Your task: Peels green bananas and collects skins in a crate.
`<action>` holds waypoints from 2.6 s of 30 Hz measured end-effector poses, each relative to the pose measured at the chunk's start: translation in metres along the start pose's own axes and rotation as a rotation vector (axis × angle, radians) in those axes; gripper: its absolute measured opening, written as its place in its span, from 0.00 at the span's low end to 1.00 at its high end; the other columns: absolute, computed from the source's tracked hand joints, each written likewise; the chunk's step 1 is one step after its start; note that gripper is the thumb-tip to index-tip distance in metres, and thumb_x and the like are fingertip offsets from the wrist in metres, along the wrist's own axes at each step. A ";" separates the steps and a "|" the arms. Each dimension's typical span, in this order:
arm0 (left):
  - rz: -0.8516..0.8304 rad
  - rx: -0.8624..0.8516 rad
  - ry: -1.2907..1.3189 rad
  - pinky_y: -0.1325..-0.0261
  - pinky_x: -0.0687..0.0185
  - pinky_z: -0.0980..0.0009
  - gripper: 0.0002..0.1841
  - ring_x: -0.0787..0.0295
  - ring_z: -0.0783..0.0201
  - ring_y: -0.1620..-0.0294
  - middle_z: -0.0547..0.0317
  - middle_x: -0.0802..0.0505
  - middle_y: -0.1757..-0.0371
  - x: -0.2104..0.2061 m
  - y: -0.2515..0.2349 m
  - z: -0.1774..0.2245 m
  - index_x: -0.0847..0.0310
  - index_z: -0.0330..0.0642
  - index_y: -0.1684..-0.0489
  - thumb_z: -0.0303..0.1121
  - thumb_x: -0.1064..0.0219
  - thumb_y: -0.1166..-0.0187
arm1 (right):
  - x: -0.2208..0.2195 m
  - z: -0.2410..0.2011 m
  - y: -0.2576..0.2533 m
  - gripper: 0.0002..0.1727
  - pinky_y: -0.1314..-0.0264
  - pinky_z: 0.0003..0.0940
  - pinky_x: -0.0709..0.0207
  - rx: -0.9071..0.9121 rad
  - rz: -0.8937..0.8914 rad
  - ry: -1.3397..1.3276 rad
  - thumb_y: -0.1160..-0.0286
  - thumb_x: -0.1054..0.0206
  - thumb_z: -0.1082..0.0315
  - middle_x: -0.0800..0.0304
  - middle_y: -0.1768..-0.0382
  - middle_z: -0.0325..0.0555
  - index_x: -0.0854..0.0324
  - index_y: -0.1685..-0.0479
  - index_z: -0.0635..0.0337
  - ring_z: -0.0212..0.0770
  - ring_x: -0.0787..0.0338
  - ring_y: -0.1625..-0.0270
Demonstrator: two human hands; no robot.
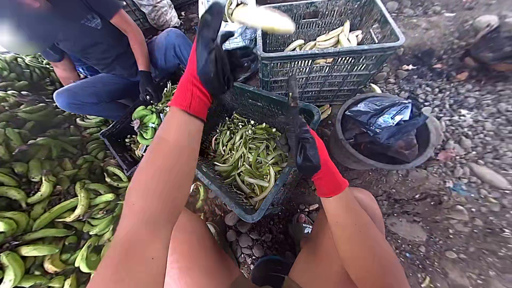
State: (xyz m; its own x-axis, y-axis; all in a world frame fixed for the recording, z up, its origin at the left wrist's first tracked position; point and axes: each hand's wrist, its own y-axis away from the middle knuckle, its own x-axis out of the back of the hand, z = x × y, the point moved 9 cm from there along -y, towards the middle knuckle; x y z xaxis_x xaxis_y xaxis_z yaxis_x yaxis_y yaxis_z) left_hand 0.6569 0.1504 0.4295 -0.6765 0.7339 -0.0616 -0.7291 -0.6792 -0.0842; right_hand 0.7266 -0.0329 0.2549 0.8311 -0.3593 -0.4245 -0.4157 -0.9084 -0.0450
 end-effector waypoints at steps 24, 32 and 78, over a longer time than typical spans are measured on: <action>-0.436 0.842 -1.596 0.34 0.26 0.29 0.27 0.24 0.30 0.26 0.26 0.21 0.27 0.031 0.155 -0.220 0.24 0.29 0.30 0.38 0.30 0.24 | -0.009 -0.003 0.015 0.31 0.64 0.25 0.16 0.098 -0.228 -0.061 0.11 0.53 0.42 0.20 0.76 0.31 0.28 0.23 0.55 0.28 0.18 0.76; 0.398 0.097 -0.470 0.37 0.17 0.62 0.26 0.13 0.62 0.41 0.50 0.12 0.33 0.123 0.153 -0.090 0.33 0.48 0.15 0.41 0.39 0.12 | -0.010 -0.006 0.015 0.30 0.63 0.26 0.16 0.099 -0.221 -0.022 0.10 0.52 0.42 0.17 0.73 0.31 0.27 0.24 0.54 0.29 0.16 0.72; 0.533 -0.105 0.182 0.58 0.14 0.70 0.20 0.13 0.70 0.64 0.59 0.10 0.58 0.147 0.167 -0.152 0.26 0.43 0.30 0.41 0.58 0.07 | -0.148 0.055 0.009 0.31 0.15 0.62 0.39 0.052 -0.507 1.442 0.12 0.48 0.48 0.12 0.33 0.61 0.28 0.17 0.57 0.61 0.17 0.26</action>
State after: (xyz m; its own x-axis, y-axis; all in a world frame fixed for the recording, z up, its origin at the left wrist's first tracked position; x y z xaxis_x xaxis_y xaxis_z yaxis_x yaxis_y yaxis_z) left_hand 0.4513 0.1466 0.2553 -0.9126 0.2865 -0.2916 -0.2714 -0.9581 -0.0920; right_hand 0.5789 0.0236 0.2677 0.5121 0.0538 0.8572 0.0276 -0.9986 0.0462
